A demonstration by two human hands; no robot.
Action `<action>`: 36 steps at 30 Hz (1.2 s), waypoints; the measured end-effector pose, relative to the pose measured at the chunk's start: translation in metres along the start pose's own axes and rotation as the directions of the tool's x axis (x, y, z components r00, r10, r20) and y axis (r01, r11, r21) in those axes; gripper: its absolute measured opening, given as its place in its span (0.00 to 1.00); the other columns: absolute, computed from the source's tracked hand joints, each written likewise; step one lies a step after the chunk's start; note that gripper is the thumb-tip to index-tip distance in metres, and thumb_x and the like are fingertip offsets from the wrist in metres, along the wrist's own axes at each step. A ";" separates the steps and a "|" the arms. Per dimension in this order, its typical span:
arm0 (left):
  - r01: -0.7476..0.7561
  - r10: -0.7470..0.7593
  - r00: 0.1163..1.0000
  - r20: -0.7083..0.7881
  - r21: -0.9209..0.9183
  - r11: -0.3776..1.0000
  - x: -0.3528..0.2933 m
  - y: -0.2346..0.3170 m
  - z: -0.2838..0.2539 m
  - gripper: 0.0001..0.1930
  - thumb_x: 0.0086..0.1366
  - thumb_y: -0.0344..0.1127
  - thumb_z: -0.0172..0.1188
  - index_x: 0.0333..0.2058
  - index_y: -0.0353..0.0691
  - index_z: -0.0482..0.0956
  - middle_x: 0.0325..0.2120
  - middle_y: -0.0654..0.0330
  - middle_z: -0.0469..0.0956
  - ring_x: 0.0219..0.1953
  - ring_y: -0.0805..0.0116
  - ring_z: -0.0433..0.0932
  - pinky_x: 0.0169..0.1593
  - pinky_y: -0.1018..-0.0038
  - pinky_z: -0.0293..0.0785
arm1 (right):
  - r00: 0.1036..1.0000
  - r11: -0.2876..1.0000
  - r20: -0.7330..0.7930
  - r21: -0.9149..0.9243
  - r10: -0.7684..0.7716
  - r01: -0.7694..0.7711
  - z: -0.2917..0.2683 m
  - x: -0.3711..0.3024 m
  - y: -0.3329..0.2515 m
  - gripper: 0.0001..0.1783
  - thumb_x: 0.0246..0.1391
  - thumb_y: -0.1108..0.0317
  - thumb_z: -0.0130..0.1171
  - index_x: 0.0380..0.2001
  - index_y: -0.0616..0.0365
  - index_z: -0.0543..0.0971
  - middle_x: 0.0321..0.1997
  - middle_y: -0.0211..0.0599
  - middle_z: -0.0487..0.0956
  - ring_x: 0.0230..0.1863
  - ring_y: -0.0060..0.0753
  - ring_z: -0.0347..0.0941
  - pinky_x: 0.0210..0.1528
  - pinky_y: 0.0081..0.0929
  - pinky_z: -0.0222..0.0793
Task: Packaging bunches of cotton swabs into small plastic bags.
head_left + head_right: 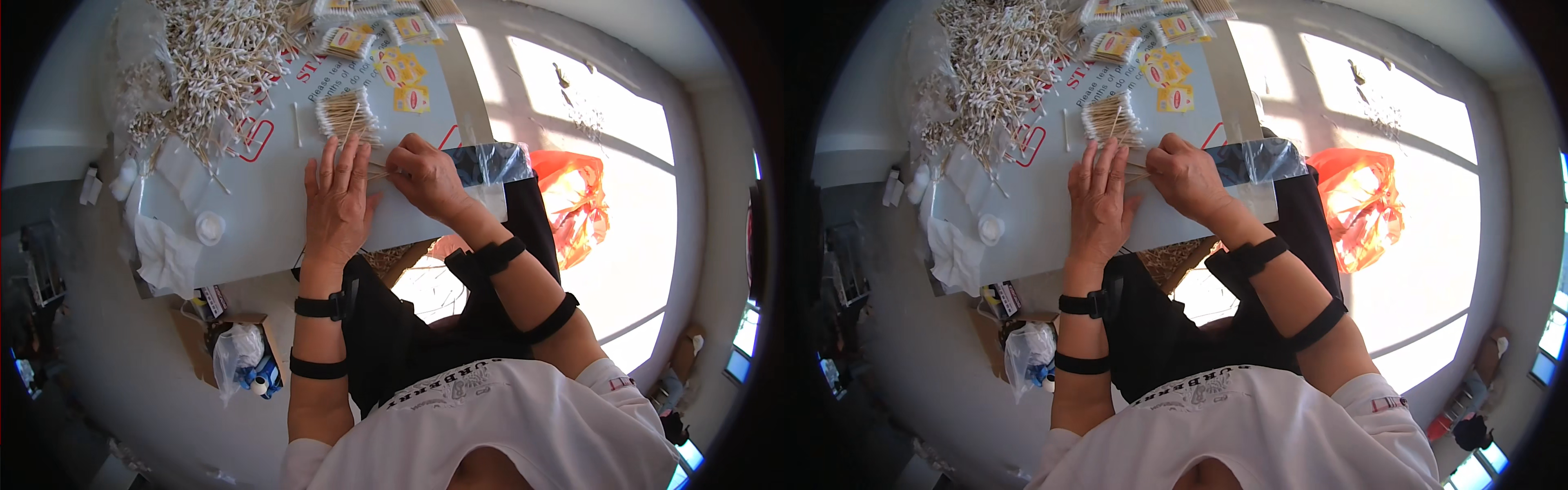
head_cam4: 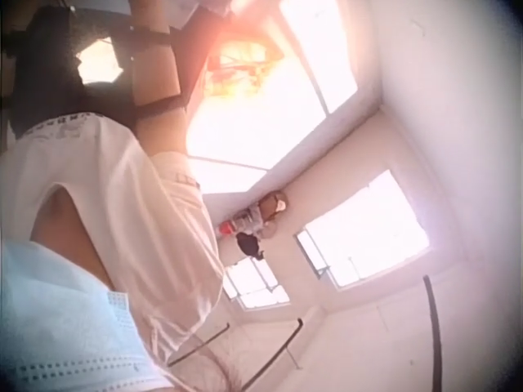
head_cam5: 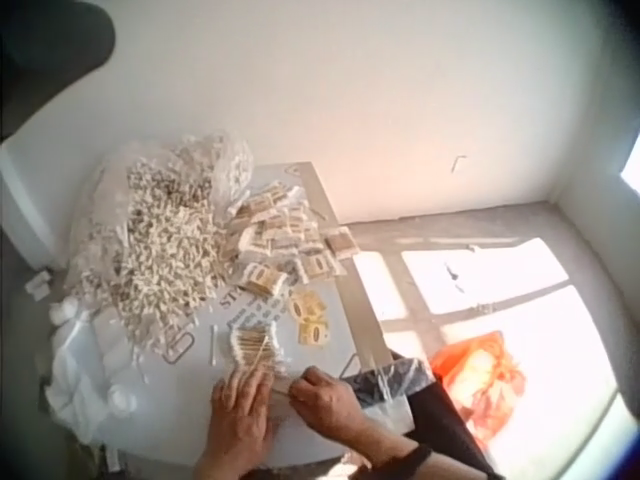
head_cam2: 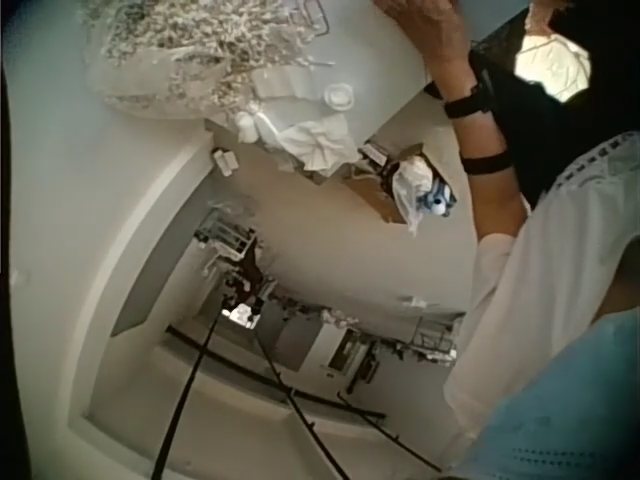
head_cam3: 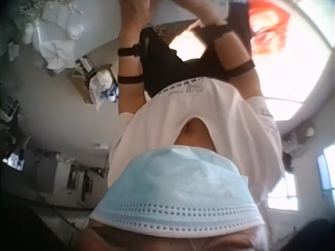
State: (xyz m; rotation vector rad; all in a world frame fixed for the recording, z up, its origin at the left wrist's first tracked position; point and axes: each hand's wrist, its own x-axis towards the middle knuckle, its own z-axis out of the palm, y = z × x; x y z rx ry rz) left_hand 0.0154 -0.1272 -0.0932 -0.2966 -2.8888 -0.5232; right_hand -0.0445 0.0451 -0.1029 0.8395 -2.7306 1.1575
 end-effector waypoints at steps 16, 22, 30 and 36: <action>0.133 -0.130 0.968 0.216 0.001 0.991 -0.031 0.028 0.004 0.42 0.58 0.42 0.65 0.67 0.37 0.54 0.70 0.52 0.49 0.72 0.55 0.47 0.71 0.50 0.44 | 0.991 0.988 -0.038 0.071 -0.132 0.134 -0.014 -0.030 0.010 0.09 0.42 0.74 0.64 0.30 0.57 0.79 0.33 0.39 0.73 0.36 0.46 0.75 0.38 0.36 0.74; 0.135 -0.140 0.969 0.205 0.037 0.990 -0.033 0.032 0.005 0.45 0.57 0.48 0.65 0.67 0.37 0.54 0.70 0.51 0.50 0.72 0.57 0.47 0.71 0.52 0.42 | 0.997 0.989 -0.068 0.142 -0.025 0.034 -0.013 -0.034 0.004 0.14 0.41 0.74 0.68 0.35 0.60 0.78 0.35 0.40 0.74 0.33 0.43 0.76 0.35 0.34 0.74; 0.212 -0.221 0.954 0.201 0.064 0.975 -0.033 0.046 0.011 0.46 0.59 0.51 0.63 0.68 0.34 0.51 0.70 0.48 0.47 0.73 0.55 0.44 0.71 0.52 0.38 | 0.993 0.995 -0.063 0.030 0.101 -0.099 -0.011 -0.042 0.001 0.13 0.42 0.71 0.67 0.33 0.57 0.76 0.30 0.39 0.73 0.32 0.48 0.75 0.32 0.40 0.73; 0.230 -0.238 0.951 0.196 0.061 0.971 -0.031 0.050 0.012 0.47 0.60 0.51 0.62 0.68 0.33 0.48 0.70 0.45 0.47 0.73 0.52 0.44 0.71 0.51 0.39 | 0.997 0.996 -0.072 0.082 0.025 -0.019 -0.007 -0.042 0.000 0.09 0.43 0.72 0.65 0.29 0.57 0.75 0.28 0.39 0.72 0.29 0.47 0.75 0.29 0.39 0.72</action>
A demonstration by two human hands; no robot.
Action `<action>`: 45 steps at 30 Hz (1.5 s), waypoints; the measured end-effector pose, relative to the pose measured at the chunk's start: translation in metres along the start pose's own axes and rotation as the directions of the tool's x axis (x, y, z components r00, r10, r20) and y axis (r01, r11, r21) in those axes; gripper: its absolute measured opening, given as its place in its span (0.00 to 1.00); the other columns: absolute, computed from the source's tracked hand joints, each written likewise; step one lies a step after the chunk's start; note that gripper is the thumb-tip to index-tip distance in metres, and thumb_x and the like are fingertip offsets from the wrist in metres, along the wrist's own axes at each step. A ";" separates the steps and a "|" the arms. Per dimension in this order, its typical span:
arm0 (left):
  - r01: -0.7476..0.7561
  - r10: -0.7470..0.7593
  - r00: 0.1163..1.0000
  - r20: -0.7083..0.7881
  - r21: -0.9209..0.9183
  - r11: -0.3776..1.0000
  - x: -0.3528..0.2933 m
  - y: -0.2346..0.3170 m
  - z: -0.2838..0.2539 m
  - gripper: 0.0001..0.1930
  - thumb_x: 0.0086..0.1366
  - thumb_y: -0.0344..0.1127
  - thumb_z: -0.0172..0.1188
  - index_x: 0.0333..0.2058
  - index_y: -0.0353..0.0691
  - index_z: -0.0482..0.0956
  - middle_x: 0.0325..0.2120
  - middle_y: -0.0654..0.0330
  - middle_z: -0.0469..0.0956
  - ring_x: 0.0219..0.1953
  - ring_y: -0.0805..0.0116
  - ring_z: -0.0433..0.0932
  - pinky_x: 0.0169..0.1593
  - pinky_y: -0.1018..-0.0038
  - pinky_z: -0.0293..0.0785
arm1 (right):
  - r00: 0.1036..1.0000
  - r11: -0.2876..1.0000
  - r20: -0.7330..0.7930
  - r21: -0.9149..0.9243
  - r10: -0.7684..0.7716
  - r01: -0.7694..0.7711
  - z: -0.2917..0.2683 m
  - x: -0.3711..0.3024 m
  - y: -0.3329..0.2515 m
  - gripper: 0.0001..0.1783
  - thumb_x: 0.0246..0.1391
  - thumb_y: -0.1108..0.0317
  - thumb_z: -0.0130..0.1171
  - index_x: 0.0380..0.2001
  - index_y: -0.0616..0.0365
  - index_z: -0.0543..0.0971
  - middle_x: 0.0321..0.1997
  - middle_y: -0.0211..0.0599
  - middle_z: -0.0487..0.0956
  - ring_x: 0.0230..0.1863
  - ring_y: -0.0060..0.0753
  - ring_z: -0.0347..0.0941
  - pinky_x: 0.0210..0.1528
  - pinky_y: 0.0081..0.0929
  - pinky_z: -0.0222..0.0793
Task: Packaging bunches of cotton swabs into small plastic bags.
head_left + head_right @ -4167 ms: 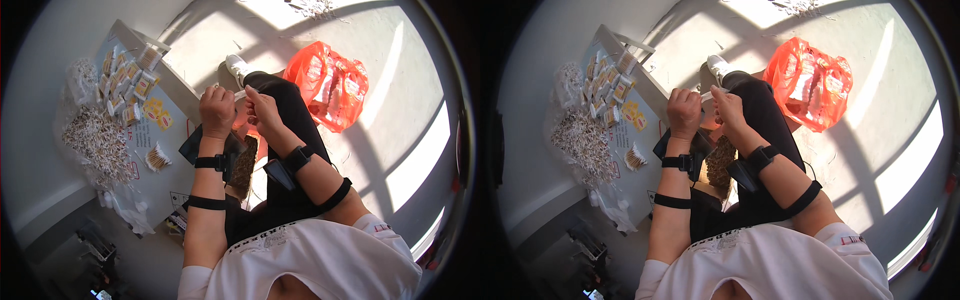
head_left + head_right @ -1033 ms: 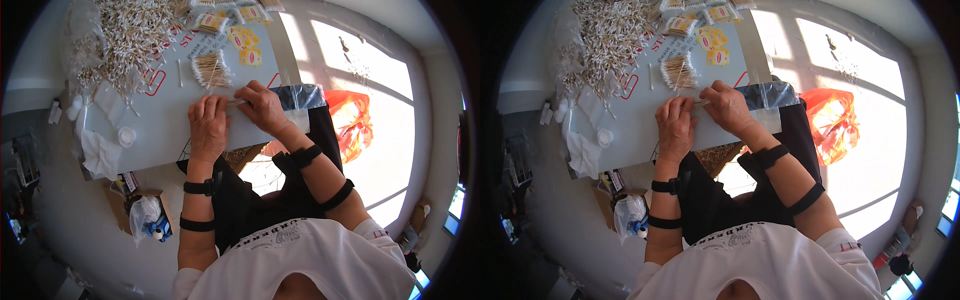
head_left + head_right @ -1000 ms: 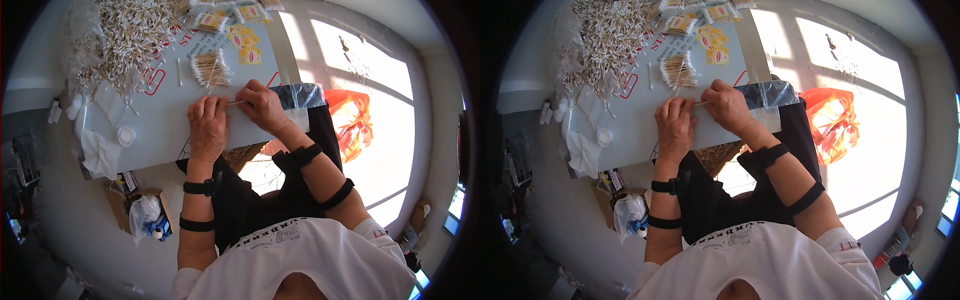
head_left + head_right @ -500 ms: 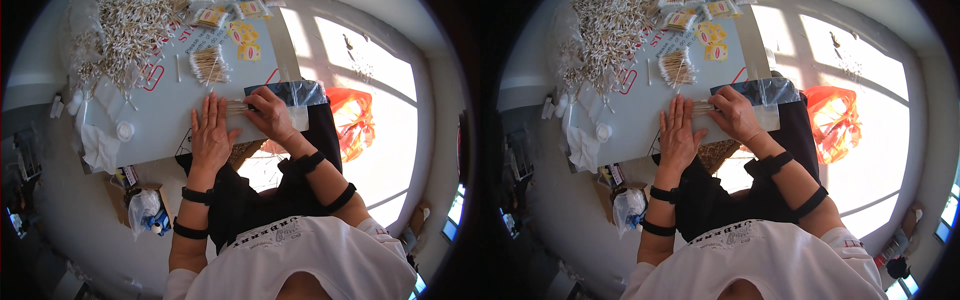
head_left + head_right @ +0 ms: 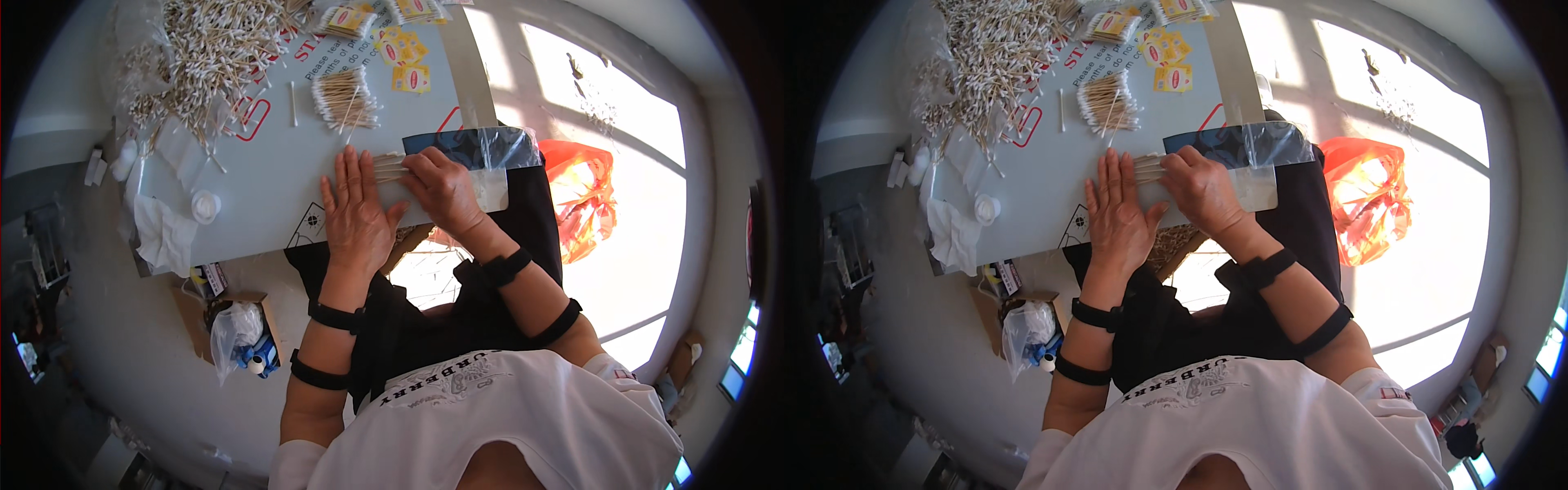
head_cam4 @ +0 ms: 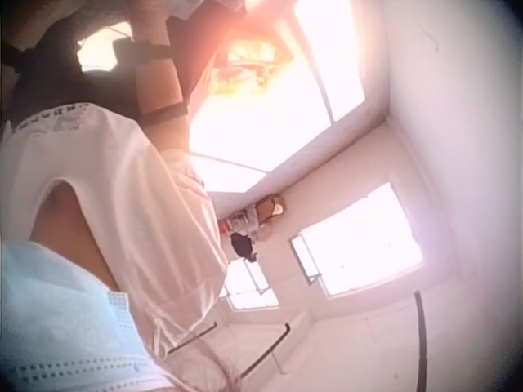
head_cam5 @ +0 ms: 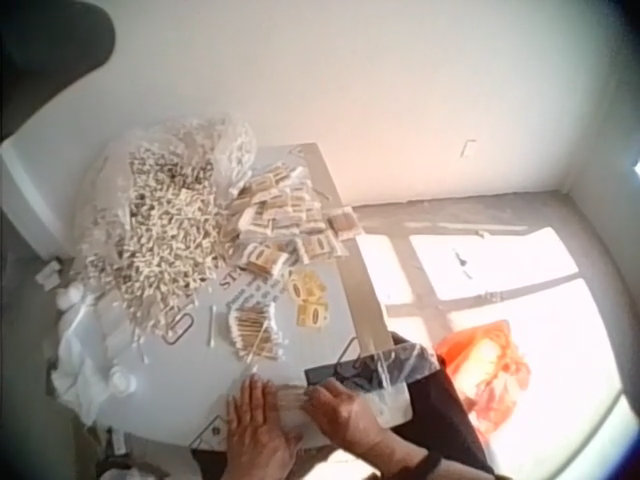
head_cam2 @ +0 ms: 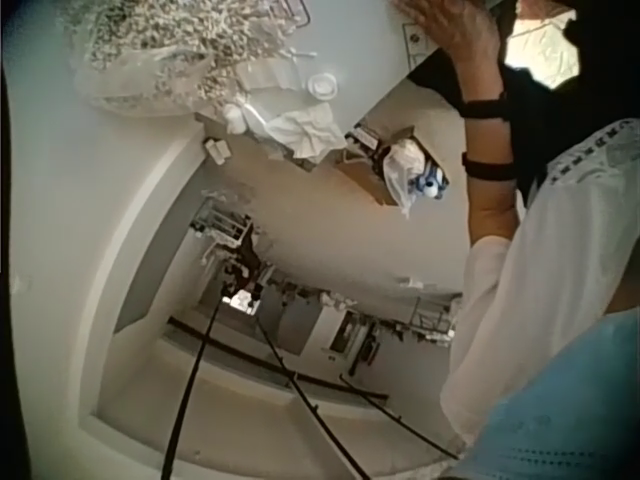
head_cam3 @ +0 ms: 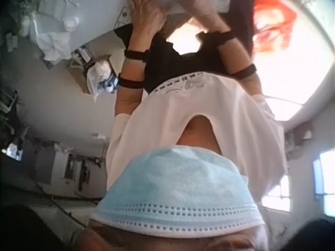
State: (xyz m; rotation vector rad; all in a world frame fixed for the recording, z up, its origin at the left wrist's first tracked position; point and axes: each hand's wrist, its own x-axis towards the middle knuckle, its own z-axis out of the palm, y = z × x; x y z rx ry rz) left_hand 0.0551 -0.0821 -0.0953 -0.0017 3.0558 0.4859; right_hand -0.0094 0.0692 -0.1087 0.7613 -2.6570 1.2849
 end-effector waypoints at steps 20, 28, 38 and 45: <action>0.022 -0.022 0.999 -0.034 -0.005 1.000 0.002 0.002 0.002 0.46 0.59 0.48 0.64 0.68 0.33 0.50 0.69 0.46 0.49 0.72 0.53 0.46 0.71 0.50 0.41 | 0.992 0.990 0.102 -0.108 -0.079 0.090 -0.002 -0.001 0.002 0.09 0.43 0.71 0.66 0.29 0.55 0.77 0.29 0.37 0.71 0.28 0.45 0.75 0.29 0.37 0.72; 0.012 -0.014 0.999 -0.048 -0.028 1.000 0.002 0.001 0.002 0.44 0.59 0.48 0.64 0.67 0.32 0.52 0.69 0.45 0.50 0.72 0.52 0.47 0.70 0.49 0.42 | 0.988 0.993 0.101 -0.011 0.116 -0.115 -0.004 0.011 -0.003 0.17 0.41 0.65 0.68 0.37 0.54 0.76 0.33 0.37 0.75 0.31 0.48 0.76 0.30 0.40 0.73; 0.004 -0.007 0.997 -0.074 -0.033 0.999 0.002 0.000 0.002 0.44 0.59 0.47 0.64 0.66 0.31 0.53 0.68 0.44 0.51 0.71 0.50 0.48 0.70 0.48 0.43 | 0.984 0.994 0.151 -0.065 0.092 -0.083 -0.001 0.013 -0.001 0.14 0.41 0.66 0.68 0.33 0.55 0.77 0.31 0.39 0.75 0.30 0.49 0.77 0.31 0.39 0.73; 0.014 -0.016 0.999 -0.046 -0.048 0.999 0.002 0.002 0.001 0.47 0.57 0.48 0.65 0.67 0.33 0.51 0.69 0.44 0.50 0.71 0.48 0.47 0.70 0.48 0.42 | 0.997 0.992 0.009 -0.098 -0.075 0.075 0.009 0.065 -0.002 0.13 0.44 0.70 0.67 0.36 0.53 0.79 0.33 0.37 0.74 0.33 0.43 0.77 0.34 0.36 0.73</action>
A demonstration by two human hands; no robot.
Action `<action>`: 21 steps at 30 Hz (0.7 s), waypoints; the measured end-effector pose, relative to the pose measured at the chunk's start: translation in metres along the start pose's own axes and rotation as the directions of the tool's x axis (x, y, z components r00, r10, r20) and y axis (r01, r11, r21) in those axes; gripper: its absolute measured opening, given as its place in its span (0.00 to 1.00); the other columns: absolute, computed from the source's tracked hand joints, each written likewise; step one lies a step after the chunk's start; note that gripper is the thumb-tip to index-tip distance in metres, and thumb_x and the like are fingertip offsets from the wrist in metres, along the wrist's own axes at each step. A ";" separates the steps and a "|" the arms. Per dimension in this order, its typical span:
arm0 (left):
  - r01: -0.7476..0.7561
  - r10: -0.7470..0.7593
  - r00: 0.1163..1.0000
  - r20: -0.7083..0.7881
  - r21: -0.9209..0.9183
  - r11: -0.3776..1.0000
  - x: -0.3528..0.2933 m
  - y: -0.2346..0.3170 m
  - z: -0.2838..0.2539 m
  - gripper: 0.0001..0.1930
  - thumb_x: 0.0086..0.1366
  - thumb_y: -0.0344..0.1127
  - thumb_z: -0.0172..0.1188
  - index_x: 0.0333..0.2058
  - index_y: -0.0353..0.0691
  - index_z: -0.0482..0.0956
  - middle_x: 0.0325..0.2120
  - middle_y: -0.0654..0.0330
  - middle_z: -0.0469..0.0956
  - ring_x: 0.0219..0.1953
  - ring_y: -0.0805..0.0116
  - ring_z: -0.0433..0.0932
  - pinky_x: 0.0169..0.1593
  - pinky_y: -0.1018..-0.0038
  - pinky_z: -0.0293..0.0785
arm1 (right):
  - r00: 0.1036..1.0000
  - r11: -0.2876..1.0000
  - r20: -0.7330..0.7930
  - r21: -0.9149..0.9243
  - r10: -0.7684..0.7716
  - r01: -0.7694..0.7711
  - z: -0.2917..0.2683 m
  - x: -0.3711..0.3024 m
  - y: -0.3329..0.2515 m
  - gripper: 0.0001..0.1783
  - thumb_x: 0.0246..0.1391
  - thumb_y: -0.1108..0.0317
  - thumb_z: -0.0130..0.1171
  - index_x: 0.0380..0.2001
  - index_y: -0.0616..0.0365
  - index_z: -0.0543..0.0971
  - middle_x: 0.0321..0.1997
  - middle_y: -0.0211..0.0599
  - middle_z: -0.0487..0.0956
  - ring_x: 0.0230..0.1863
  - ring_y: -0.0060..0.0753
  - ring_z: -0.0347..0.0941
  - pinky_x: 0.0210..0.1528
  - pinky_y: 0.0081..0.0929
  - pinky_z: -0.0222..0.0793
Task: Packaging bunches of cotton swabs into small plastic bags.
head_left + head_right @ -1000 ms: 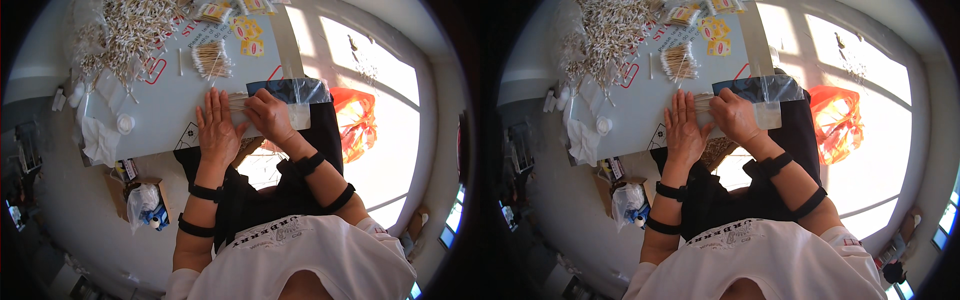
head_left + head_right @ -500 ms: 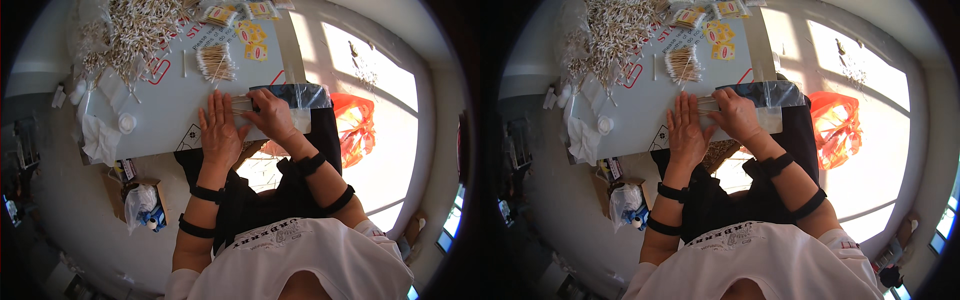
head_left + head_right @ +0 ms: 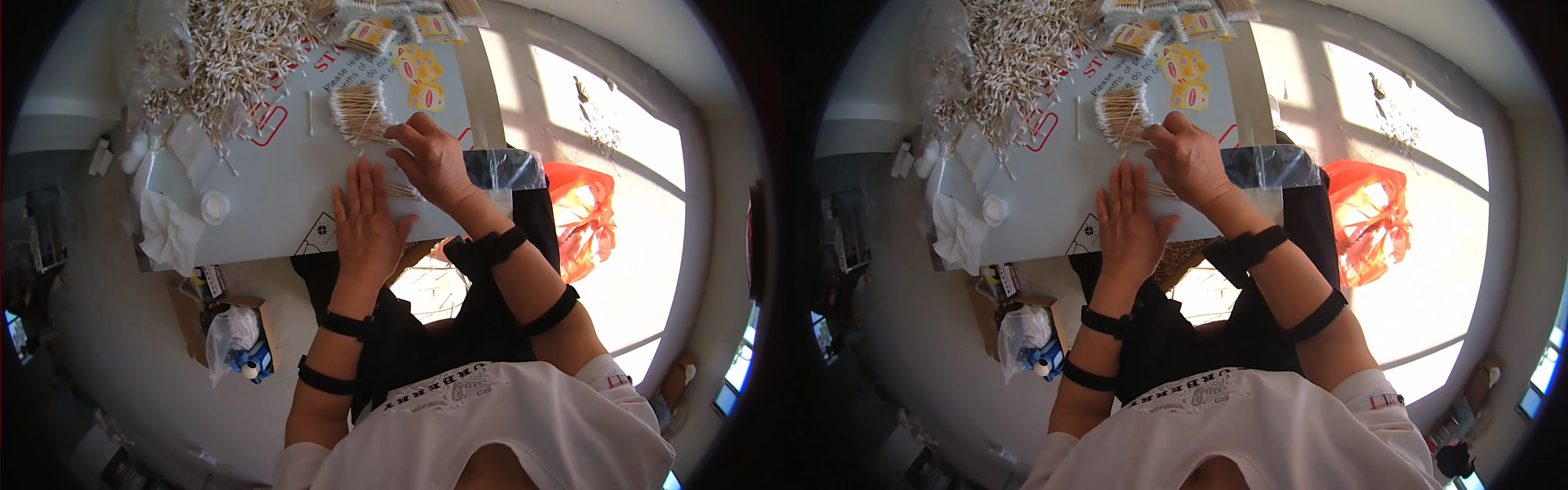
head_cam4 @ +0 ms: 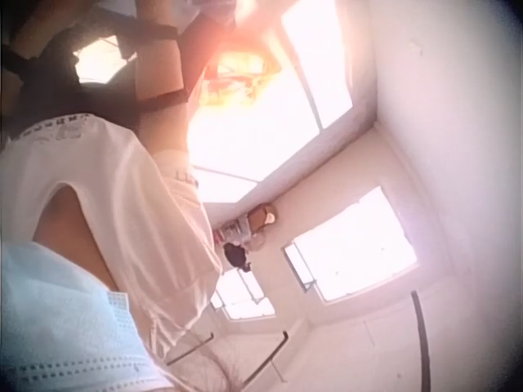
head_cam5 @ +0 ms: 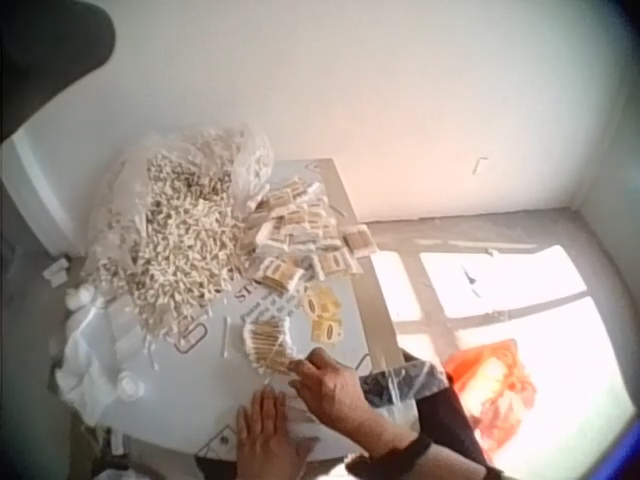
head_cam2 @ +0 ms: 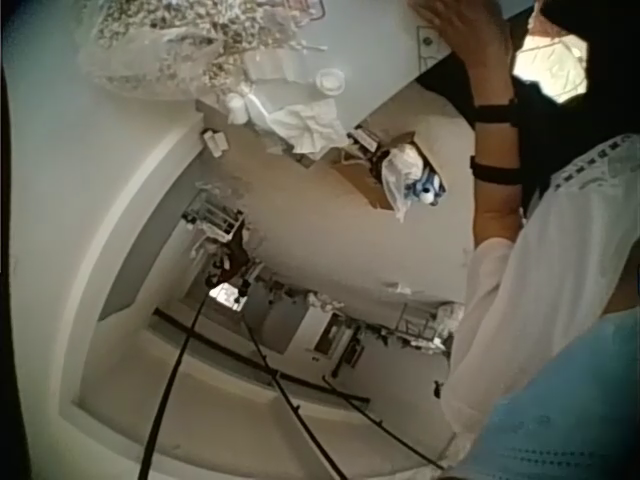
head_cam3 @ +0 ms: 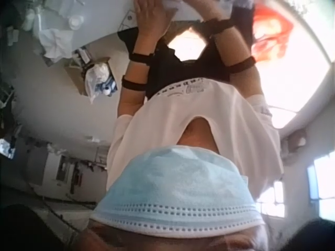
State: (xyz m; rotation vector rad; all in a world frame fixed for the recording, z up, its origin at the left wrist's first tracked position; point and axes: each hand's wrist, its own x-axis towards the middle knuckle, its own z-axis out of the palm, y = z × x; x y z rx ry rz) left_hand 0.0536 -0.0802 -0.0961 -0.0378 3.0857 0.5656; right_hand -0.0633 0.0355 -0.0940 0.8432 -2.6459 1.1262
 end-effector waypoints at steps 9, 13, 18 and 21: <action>-0.014 0.014 1.000 -0.025 -0.011 1.000 0.000 -0.002 0.002 0.47 0.56 0.49 0.66 0.66 0.33 0.52 0.68 0.45 0.52 0.71 0.48 0.48 0.69 0.48 0.43 | 0.991 0.987 0.041 -0.095 -0.127 0.131 0.017 0.020 0.012 0.09 0.41 0.72 0.65 0.28 0.54 0.76 0.31 0.36 0.71 0.35 0.44 0.74 0.35 0.37 0.72; -0.011 0.011 1.000 -0.014 -0.007 1.000 0.002 -0.001 -0.001 0.47 0.55 0.49 0.67 0.66 0.33 0.53 0.67 0.45 0.53 0.70 0.49 0.49 0.69 0.48 0.44 | 0.995 0.996 0.055 -0.022 -0.080 0.081 0.014 0.010 0.012 0.07 0.42 0.72 0.64 0.25 0.54 0.76 0.30 0.36 0.71 0.34 0.44 0.74 0.35 0.38 0.72; -0.025 0.024 0.999 -0.043 -0.008 1.000 0.001 -0.003 0.002 0.48 0.53 0.50 0.68 0.65 0.32 0.55 0.67 0.46 0.54 0.70 0.46 0.50 0.68 0.48 0.45 | 0.996 0.998 0.073 0.007 -0.057 0.057 0.009 0.006 0.013 0.07 0.42 0.71 0.64 0.26 0.55 0.76 0.29 0.36 0.72 0.32 0.45 0.75 0.34 0.38 0.72; -0.037 0.034 0.997 -0.071 -0.042 0.998 0.003 -0.007 0.003 0.49 0.52 0.52 0.69 0.65 0.31 0.55 0.67 0.46 0.54 0.70 0.45 0.49 0.68 0.48 0.45 | 0.998 0.996 0.064 0.088 0.028 -0.034 0.007 0.007 0.010 0.08 0.42 0.69 0.66 0.26 0.56 0.76 0.29 0.36 0.74 0.32 0.45 0.76 0.33 0.38 0.72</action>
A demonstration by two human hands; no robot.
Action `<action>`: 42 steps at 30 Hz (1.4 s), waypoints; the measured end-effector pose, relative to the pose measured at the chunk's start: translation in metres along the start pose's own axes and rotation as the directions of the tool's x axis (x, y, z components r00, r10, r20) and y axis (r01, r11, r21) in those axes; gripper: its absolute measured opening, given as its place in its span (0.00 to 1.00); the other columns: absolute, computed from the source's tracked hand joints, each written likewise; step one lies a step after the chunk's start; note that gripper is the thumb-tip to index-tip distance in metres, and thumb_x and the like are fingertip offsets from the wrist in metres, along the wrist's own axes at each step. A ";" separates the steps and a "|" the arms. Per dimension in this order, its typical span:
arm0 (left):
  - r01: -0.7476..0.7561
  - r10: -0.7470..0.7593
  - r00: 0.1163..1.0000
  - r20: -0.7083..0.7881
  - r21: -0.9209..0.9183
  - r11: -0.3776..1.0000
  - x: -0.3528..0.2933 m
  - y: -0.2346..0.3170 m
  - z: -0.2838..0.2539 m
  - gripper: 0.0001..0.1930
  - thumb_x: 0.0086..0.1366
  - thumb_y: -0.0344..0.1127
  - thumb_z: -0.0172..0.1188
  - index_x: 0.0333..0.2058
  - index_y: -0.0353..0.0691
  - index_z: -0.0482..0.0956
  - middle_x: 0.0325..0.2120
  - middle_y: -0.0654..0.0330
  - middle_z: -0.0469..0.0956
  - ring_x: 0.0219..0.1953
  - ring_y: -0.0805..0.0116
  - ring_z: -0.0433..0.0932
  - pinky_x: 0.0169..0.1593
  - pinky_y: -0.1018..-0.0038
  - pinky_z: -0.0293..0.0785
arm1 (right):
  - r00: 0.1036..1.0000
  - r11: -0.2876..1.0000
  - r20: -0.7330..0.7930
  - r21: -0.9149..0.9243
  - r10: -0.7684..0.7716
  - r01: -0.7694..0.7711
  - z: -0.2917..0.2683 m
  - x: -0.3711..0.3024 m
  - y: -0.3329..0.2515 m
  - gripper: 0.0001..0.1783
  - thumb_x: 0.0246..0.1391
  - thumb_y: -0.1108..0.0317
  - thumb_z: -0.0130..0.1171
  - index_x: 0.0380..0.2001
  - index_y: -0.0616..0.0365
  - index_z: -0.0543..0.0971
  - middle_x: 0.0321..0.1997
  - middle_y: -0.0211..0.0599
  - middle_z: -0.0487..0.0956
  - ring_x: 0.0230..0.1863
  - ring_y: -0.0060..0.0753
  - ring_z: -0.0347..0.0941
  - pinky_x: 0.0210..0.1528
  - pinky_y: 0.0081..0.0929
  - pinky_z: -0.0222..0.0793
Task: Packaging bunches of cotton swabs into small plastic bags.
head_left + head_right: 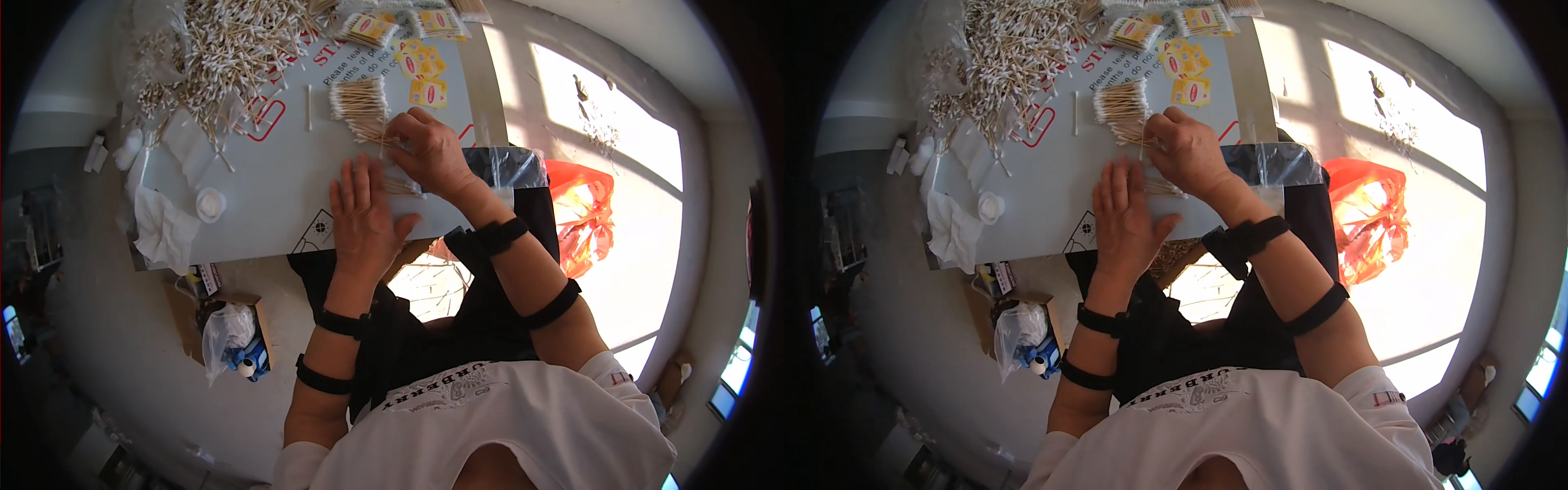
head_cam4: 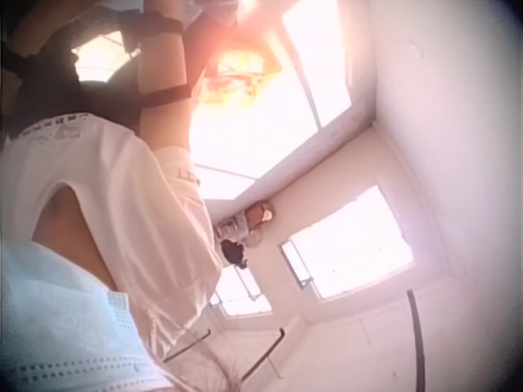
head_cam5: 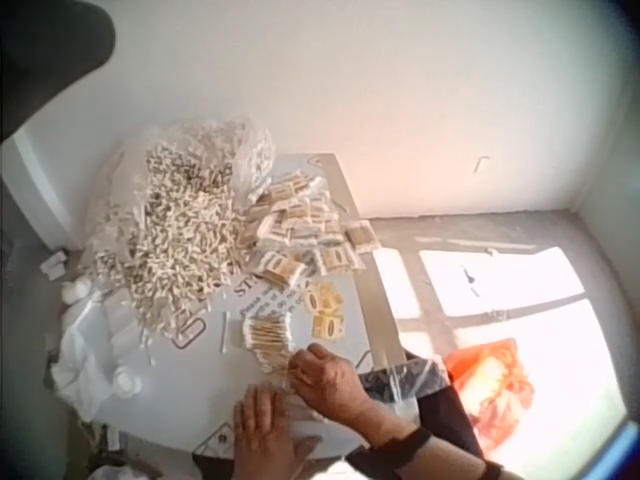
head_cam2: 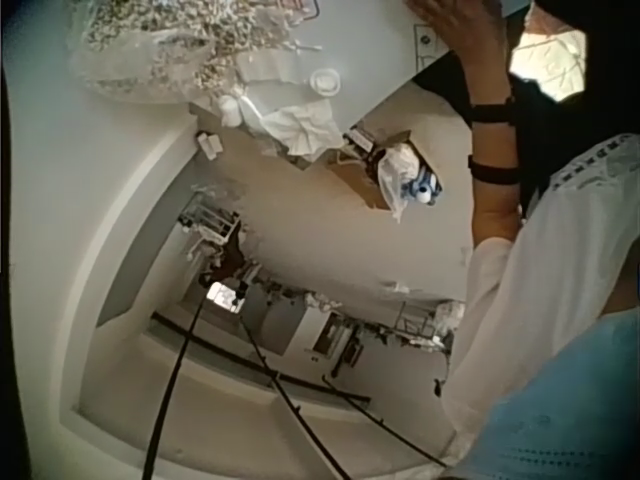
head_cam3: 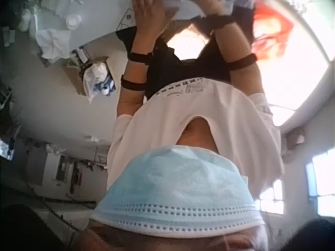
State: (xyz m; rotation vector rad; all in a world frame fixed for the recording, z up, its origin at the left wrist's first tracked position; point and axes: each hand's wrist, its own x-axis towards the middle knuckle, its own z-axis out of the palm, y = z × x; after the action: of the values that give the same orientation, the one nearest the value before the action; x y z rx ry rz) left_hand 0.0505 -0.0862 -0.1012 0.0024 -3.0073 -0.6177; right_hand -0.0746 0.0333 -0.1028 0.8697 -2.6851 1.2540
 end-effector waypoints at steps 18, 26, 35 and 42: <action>-0.002 -0.002 0.998 0.059 0.067 0.998 0.002 -0.002 0.002 0.49 0.58 0.55 0.62 0.67 0.32 0.49 0.68 0.46 0.50 0.72 0.50 0.46 0.70 0.49 0.40 | 0.994 0.993 0.004 -0.050 -0.107 0.107 -0.020 0.027 0.009 0.08 0.47 0.68 0.64 0.30 0.57 0.77 0.29 0.39 0.76 0.31 0.47 0.76 0.32 0.37 0.71; -0.024 0.021 0.998 0.063 0.034 0.999 0.002 -0.003 0.000 0.49 0.58 0.54 0.63 0.68 0.34 0.49 0.69 0.44 0.48 0.72 0.50 0.46 0.70 0.48 0.40 | 0.988 0.995 0.152 -0.094 0.036 -0.022 -0.032 -0.063 -0.015 0.10 0.42 0.70 0.67 0.28 0.58 0.75 0.27 0.38 0.73 0.26 0.46 0.75 0.27 0.38 0.70; -0.013 0.011 0.998 0.063 0.024 1.000 0.002 0.000 -0.007 0.49 0.57 0.52 0.65 0.68 0.35 0.49 0.69 0.44 0.48 0.72 0.51 0.45 0.70 0.49 0.40 | 0.960 0.945 0.090 -0.175 -0.264 0.277 -0.021 -0.074 -0.013 0.11 0.38 0.72 0.63 0.21 0.55 0.69 0.24 0.36 0.66 0.26 0.41 0.71 0.24 0.36 0.69; 0.010 -0.017 0.995 0.101 0.067 0.998 -0.007 0.009 -0.007 0.47 0.57 0.48 0.66 0.67 0.32 0.50 0.69 0.42 0.48 0.72 0.49 0.46 0.70 0.48 0.41 | 0.997 0.998 0.074 -0.057 -0.033 0.038 -0.018 -0.089 -0.015 0.10 0.42 0.72 0.66 0.24 0.58 0.72 0.23 0.39 0.70 0.24 0.45 0.73 0.25 0.36 0.69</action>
State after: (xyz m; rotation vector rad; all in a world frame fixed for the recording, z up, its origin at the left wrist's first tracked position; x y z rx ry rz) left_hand 0.0581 -0.0804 -0.0913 -0.0055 -3.1273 -0.5352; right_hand 0.0045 0.0804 -0.1048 0.9698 -2.7340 1.1524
